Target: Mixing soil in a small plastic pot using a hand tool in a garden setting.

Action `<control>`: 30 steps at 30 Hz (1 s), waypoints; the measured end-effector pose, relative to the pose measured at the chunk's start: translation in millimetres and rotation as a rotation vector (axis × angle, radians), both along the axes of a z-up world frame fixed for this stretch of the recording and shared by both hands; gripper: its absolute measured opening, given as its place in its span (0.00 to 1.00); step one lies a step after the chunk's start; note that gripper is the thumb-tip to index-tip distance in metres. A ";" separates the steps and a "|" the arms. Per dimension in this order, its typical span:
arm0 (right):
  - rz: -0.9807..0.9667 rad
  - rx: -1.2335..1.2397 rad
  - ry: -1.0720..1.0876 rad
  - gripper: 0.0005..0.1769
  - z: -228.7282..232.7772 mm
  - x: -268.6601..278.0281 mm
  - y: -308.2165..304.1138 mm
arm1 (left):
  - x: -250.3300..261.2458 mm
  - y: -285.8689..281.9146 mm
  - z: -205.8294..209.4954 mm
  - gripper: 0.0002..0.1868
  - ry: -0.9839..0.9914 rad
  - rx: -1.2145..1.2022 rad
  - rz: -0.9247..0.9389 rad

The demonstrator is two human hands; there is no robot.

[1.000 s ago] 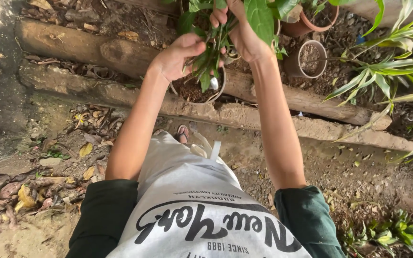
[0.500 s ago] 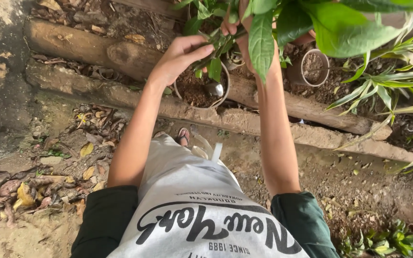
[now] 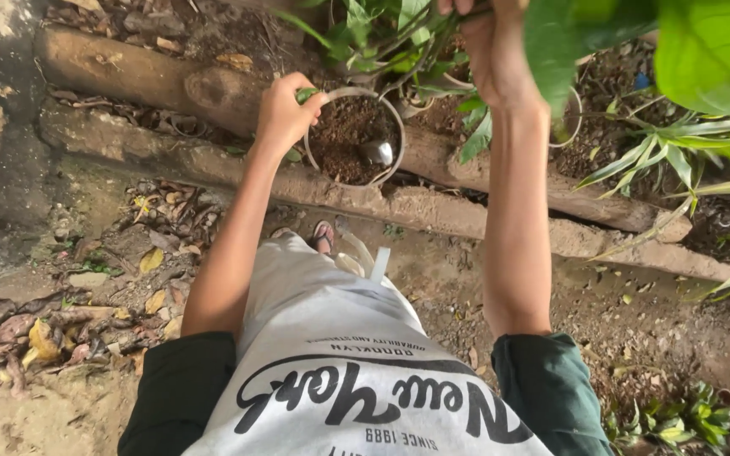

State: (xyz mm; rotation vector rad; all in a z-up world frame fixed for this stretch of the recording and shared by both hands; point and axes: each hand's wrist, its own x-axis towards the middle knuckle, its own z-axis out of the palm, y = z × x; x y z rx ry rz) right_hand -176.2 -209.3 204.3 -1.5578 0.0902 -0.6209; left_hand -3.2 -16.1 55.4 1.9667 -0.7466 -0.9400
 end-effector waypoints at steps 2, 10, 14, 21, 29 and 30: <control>0.108 0.068 -0.074 0.29 -13.6 5.6 4.7 | 3.3 3.7 4.0 0.04 -0.111 -0.289 -0.020; 0.195 0.222 -0.117 0.11 -39.0 34.1 24.5 | -1.5 4.0 61.8 0.15 0.828 -0.726 -0.198; -0.140 0.286 0.140 0.11 -76.5 25.7 16.5 | 7.6 3.9 49.3 0.24 0.502 -0.522 -0.372; -0.252 0.299 0.163 0.11 -67.4 20.6 32.8 | 5.3 5.0 65.8 0.31 0.314 -0.438 -0.297; -0.365 0.292 0.153 0.11 -57.8 30.0 47.9 | 7.1 12.8 41.9 0.38 0.650 -0.507 -0.387; -0.376 0.286 0.143 0.12 -52.3 32.8 48.5 | 8.3 10.5 20.5 0.38 0.628 -0.521 -0.392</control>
